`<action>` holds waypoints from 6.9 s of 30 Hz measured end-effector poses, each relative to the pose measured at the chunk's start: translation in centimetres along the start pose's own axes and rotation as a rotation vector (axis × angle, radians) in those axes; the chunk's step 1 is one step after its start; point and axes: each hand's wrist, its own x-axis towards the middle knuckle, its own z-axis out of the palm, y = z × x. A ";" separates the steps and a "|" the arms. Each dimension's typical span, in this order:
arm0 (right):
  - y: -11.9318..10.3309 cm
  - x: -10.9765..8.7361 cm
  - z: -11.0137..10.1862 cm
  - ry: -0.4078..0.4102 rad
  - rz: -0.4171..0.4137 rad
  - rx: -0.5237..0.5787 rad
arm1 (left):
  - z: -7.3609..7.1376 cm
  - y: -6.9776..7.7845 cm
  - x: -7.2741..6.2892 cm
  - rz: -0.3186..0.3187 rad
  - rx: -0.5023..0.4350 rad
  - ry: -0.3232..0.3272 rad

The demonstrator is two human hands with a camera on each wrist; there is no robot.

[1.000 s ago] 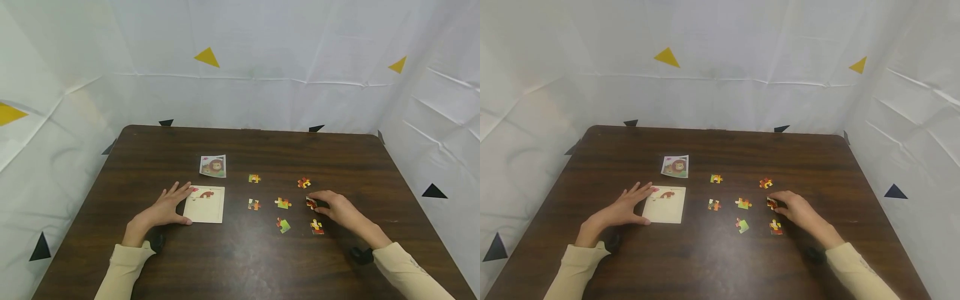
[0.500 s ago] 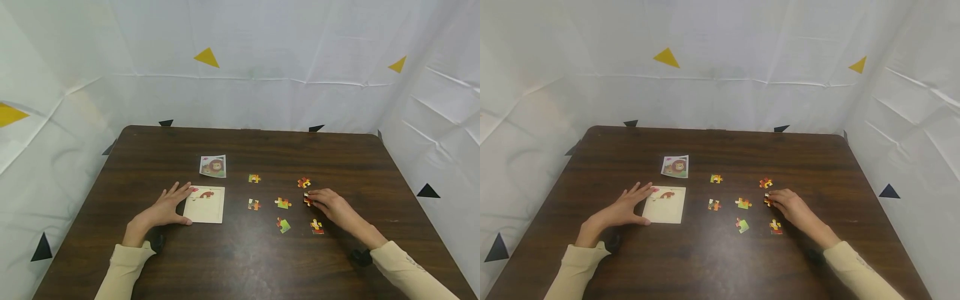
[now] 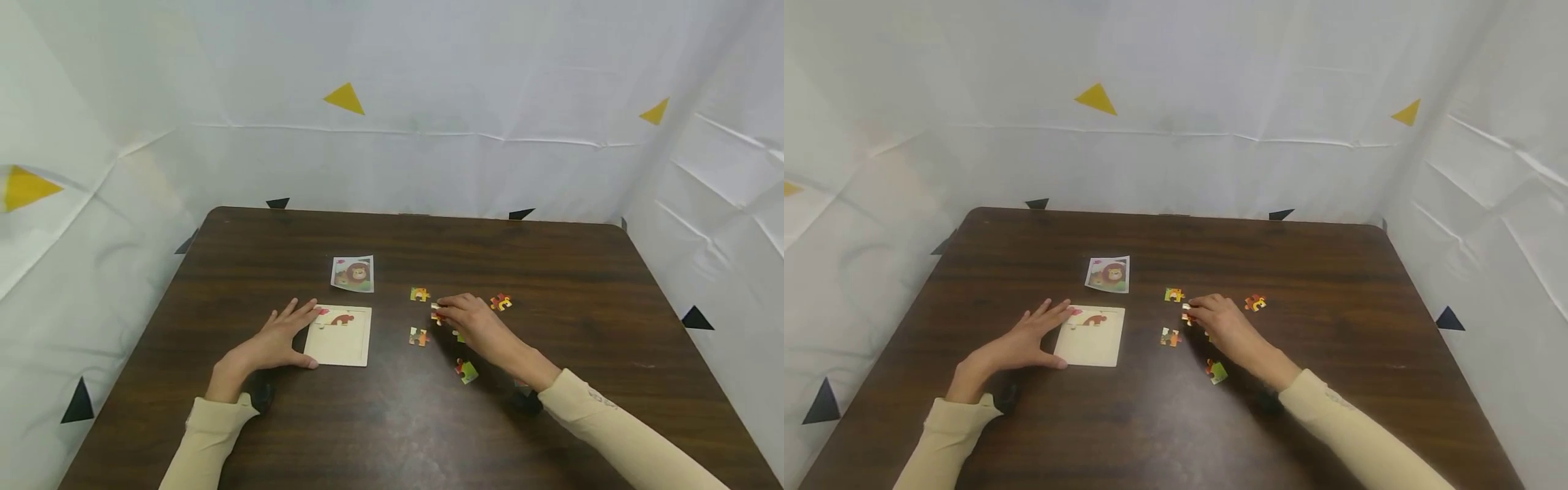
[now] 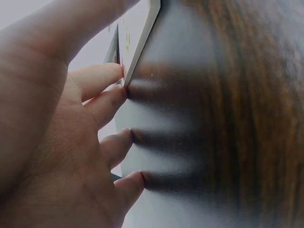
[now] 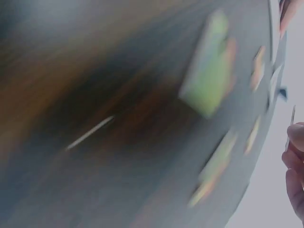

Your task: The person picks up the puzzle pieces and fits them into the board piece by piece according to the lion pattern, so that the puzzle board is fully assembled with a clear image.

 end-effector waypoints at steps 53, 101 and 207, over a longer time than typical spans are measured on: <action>-5.7 9.6 7.6 -0.240 -0.156 -0.149 | 0.4 0.6 0.7 -0.004 0.028 -0.005; -6.8 8.3 6.9 -0.416 -0.179 -0.495 | 0.6 1.6 1.8 0.031 0.038 0.022; 0.9 1.1 -2.1 -0.445 0.309 -0.061 | 0.0 0.3 2.2 -0.009 0.005 -0.037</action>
